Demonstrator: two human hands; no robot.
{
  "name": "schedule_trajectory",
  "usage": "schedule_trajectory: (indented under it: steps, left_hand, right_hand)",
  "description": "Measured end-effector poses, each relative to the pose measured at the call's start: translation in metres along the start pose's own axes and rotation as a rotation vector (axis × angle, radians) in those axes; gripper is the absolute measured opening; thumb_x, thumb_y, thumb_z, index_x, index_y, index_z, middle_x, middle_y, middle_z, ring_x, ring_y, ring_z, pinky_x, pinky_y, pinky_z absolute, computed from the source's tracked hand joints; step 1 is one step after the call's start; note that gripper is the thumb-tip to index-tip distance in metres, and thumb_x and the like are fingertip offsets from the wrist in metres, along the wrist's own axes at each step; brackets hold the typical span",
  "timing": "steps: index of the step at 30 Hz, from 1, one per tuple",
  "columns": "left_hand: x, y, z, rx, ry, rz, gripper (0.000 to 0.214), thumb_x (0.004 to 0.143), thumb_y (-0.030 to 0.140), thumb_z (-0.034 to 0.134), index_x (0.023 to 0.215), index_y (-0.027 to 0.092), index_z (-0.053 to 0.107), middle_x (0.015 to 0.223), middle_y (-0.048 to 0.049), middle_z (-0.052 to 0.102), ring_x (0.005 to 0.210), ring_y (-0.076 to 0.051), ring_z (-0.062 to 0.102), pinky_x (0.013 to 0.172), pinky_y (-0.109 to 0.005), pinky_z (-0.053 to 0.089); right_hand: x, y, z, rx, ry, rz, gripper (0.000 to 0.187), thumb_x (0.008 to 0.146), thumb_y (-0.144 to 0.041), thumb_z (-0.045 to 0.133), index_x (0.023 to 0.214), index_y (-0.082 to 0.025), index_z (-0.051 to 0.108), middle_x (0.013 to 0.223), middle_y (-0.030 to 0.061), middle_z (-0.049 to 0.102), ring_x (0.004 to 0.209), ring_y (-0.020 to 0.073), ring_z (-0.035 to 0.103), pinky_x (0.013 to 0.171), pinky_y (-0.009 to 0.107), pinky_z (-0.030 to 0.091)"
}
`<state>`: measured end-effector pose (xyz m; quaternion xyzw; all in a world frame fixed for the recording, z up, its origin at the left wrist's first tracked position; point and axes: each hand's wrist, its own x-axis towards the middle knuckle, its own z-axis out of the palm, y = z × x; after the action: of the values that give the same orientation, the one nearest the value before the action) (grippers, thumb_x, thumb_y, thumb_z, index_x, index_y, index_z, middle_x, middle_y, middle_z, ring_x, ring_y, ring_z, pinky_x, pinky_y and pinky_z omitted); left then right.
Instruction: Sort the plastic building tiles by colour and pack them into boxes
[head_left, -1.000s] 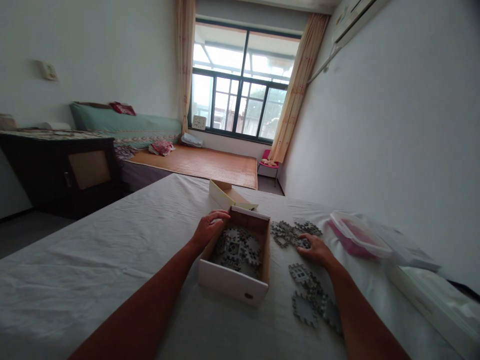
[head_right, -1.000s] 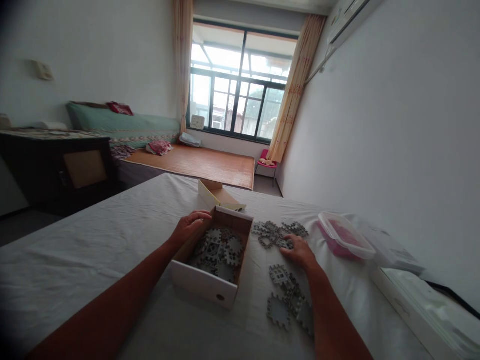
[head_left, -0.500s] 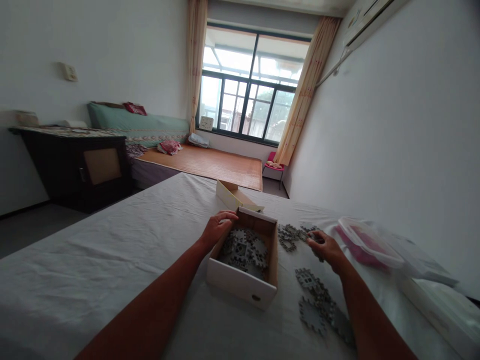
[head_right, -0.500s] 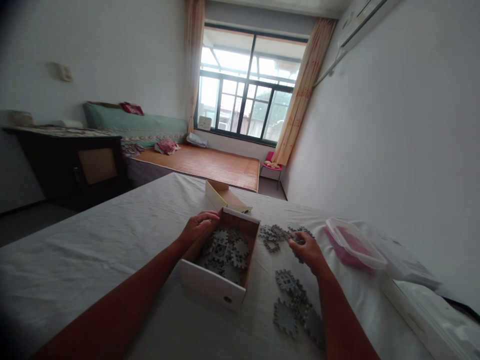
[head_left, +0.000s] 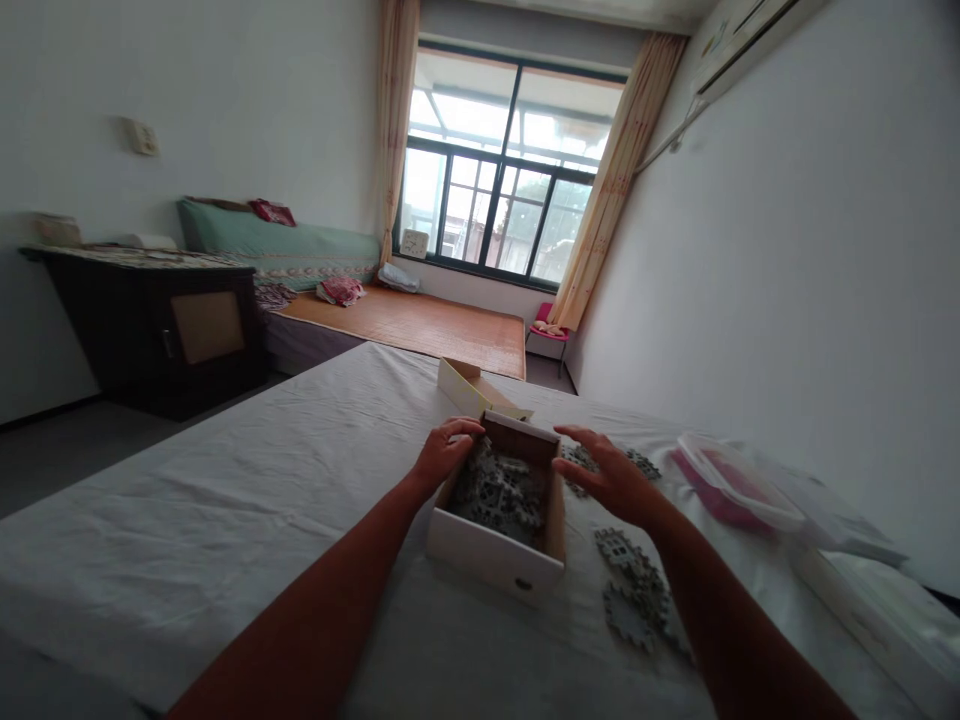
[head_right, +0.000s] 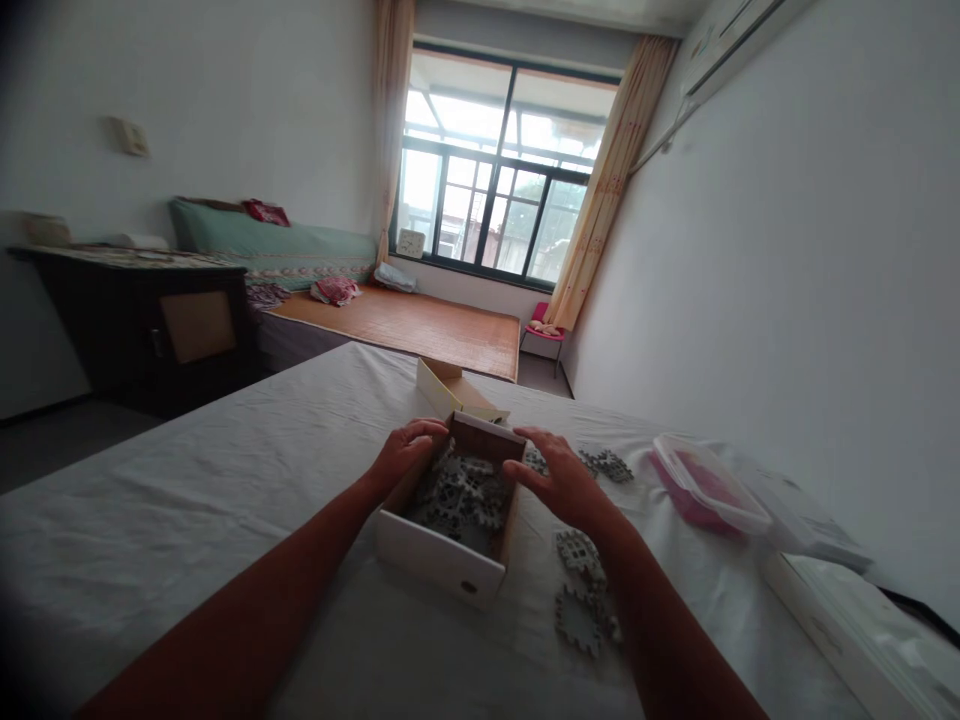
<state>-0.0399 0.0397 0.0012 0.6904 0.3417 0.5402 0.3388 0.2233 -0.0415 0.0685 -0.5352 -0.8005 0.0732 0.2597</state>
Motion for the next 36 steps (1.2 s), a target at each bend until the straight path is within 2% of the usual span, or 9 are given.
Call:
schedule_trajectory:
  steps: [3,7,11,14,18,22,26,32,36]
  left_hand:
    - [0.001,-0.002,0.001,0.015,0.002,0.009,0.026,0.069,0.02,0.048,0.083,0.017,0.07,0.102,-0.0063,0.066,0.102,-0.021,0.058,0.092,-0.036,0.046]
    - [0.004,-0.005,0.001,0.036,0.009,0.04,0.026,0.069,0.021,0.048,0.081,0.018,0.071,0.1,-0.0055,0.067,0.101,-0.021,0.059,0.096,-0.036,0.042]
    - [0.003,-0.007,0.001,0.045,0.002,0.048,0.026,0.07,0.023,0.049,0.081,0.017,0.071,0.101,-0.0065,0.066,0.101,-0.021,0.058,0.098,-0.037,0.04]
    - [0.003,-0.007,0.0,0.049,0.0,0.06,0.026,0.07,0.023,0.049,0.082,0.017,0.071,0.102,-0.0067,0.066,0.101,-0.022,0.058,0.098,-0.038,0.04]
    - [0.002,-0.004,0.0,0.056,0.002,0.058,0.025,0.069,0.024,0.049,0.081,0.018,0.071,0.101,-0.006,0.067,0.1,-0.021,0.059,0.097,-0.038,0.041]
    - [0.002,-0.002,0.0,0.058,0.005,0.051,0.025,0.069,0.023,0.049,0.08,0.018,0.071,0.1,-0.0059,0.066,0.099,-0.021,0.059,0.096,-0.037,0.042]
    - [0.001,-0.003,0.0,0.051,0.004,0.055,0.025,0.07,0.021,0.048,0.08,0.017,0.071,0.1,-0.0065,0.066,0.099,-0.021,0.059,0.094,-0.035,0.044]
    - [0.002,-0.005,0.0,0.062,0.001,0.059,0.026,0.07,0.02,0.047,0.08,0.017,0.071,0.101,-0.0065,0.065,0.101,-0.021,0.058,0.097,-0.036,0.042]
    - [0.002,-0.005,0.0,0.057,0.007,0.058,0.027,0.069,0.018,0.047,0.081,0.017,0.071,0.1,-0.0066,0.065,0.1,-0.021,0.059,0.096,-0.036,0.043]
  right_hand:
    - [-0.052,0.033,-0.008,-0.039,-0.086,0.157,0.06,0.077,-0.055,0.053,0.129,-0.026,0.046,0.133,0.0069,0.048,0.124,0.0251,0.041,0.105,0.042,0.031]
    - [-0.119,0.061,0.011,-0.1,-0.162,0.313,0.083,0.067,-0.058,0.061,0.138,-0.024,0.034,0.141,0.0096,0.038,0.131,0.0283,0.032,0.106,0.043,0.029]
    - [-0.142,0.06,0.04,-0.174,-0.166,0.35,0.101,0.058,-0.06,0.066,0.143,-0.028,0.022,0.145,0.0089,0.031,0.132,0.0312,0.028,0.104,0.046,0.031]
    - [-0.135,0.055,0.049,-0.237,-0.115,0.353,0.083,0.065,-0.061,0.06,0.138,-0.032,0.034,0.143,0.0087,0.036,0.13,0.0326,0.032,0.099,0.05,0.033]
    - [-0.122,0.055,0.046,-0.282,-0.07,0.347,0.06,0.069,-0.06,0.056,0.125,-0.037,0.051,0.132,0.006,0.049,0.121,0.0326,0.04,0.089,0.047,0.04]
    - [-0.119,0.064,0.045,-0.291,-0.045,0.329,0.057,0.066,-0.06,0.058,0.119,-0.038,0.056,0.125,0.0044,0.054,0.116,0.0318,0.044,0.084,0.045,0.044]
    - [-0.11,0.078,0.046,-0.285,0.012,0.312,0.058,0.065,-0.06,0.058,0.117,-0.034,0.058,0.122,0.0041,0.056,0.114,0.0297,0.047,0.088,0.043,0.044]
    - [-0.06,0.102,0.041,-0.234,0.099,0.264,0.05,0.07,-0.055,0.056,0.11,-0.025,0.063,0.113,0.0056,0.063,0.11,0.027,0.051,0.094,0.042,0.039]
    - [-0.032,0.11,0.047,-0.166,0.027,0.2,0.041,0.071,-0.048,0.056,0.101,-0.022,0.066,0.106,0.0065,0.066,0.104,0.0259,0.056,0.096,0.043,0.036]
